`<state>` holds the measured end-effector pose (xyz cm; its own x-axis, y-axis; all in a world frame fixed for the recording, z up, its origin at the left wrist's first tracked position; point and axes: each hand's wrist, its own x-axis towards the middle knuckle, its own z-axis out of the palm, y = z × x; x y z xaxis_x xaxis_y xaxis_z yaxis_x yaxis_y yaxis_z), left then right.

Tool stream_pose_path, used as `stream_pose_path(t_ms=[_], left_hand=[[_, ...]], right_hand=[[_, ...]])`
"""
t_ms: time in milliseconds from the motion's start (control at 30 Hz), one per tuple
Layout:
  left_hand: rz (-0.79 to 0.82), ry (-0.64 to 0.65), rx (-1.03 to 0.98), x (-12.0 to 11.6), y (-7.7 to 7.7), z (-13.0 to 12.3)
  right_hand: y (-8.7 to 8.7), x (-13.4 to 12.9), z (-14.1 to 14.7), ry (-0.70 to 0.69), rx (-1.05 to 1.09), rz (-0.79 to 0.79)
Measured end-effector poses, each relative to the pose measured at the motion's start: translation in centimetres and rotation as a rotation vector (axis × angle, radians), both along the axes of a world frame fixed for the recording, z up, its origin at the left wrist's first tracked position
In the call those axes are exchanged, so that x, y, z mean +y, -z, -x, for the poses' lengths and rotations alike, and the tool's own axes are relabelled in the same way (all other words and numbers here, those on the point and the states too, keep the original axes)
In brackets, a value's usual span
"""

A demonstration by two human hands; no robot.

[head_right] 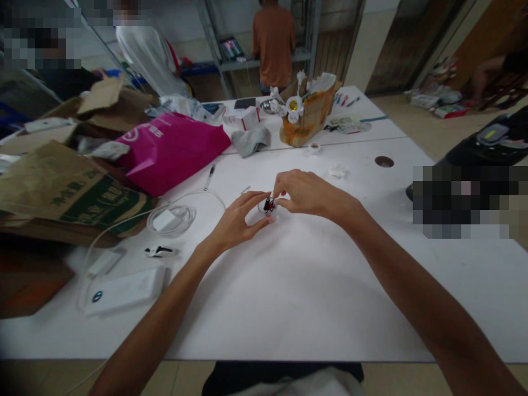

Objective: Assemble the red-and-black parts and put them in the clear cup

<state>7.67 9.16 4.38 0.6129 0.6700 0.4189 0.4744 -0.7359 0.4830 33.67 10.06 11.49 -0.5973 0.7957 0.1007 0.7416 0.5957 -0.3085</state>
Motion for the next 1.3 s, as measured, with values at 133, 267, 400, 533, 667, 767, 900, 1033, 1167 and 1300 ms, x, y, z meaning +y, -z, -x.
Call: stream_pose_path(t_ms=[133,267,400,533,667,767,900,1033,1167,1300], left_hand=[[-0.007,-0.026,0.005,-0.11,0.00,0.14],[-0.009,-0.033,0.001,-0.24,0.11,0.32],[0.012,-0.029,0.008,-0.31,0.21,0.39],[0.010,-0.011,-0.007,-0.30,0.20,0.38],[0.008,0.004,-0.011,-0.34,0.28,0.31],[0.021,0.000,0.000,-0.34,0.42,0.28],[0.027,-0.007,0.001,-0.33,0.46,0.32],[0.038,-0.031,-0.013,-0.44,0.24,0.42],[0.051,-0.006,-0.016,-0.46,0.19,0.44],[0.061,0.014,-0.017,-0.39,0.34,0.40]], right_hand=[[-0.23,-0.03,0.45,-0.013,0.009,-0.002],[-0.40,-0.18,0.51,-0.005,0.002,-0.005],[-0.41,-0.26,0.35,-0.014,-0.003,-0.005],[-0.35,-0.37,0.34,-0.016,0.000,0.009],[-0.28,-0.51,0.50,-0.028,-0.015,0.018],[-0.26,-0.48,0.50,-0.032,-0.013,0.022],[-0.15,-0.12,0.08,-0.025,-0.006,0.008],[0.10,0.13,-0.30,-0.012,0.021,0.008],[0.16,-0.12,0.04,-0.037,0.005,0.020],[0.20,-0.19,0.41,-0.058,0.002,0.023]])
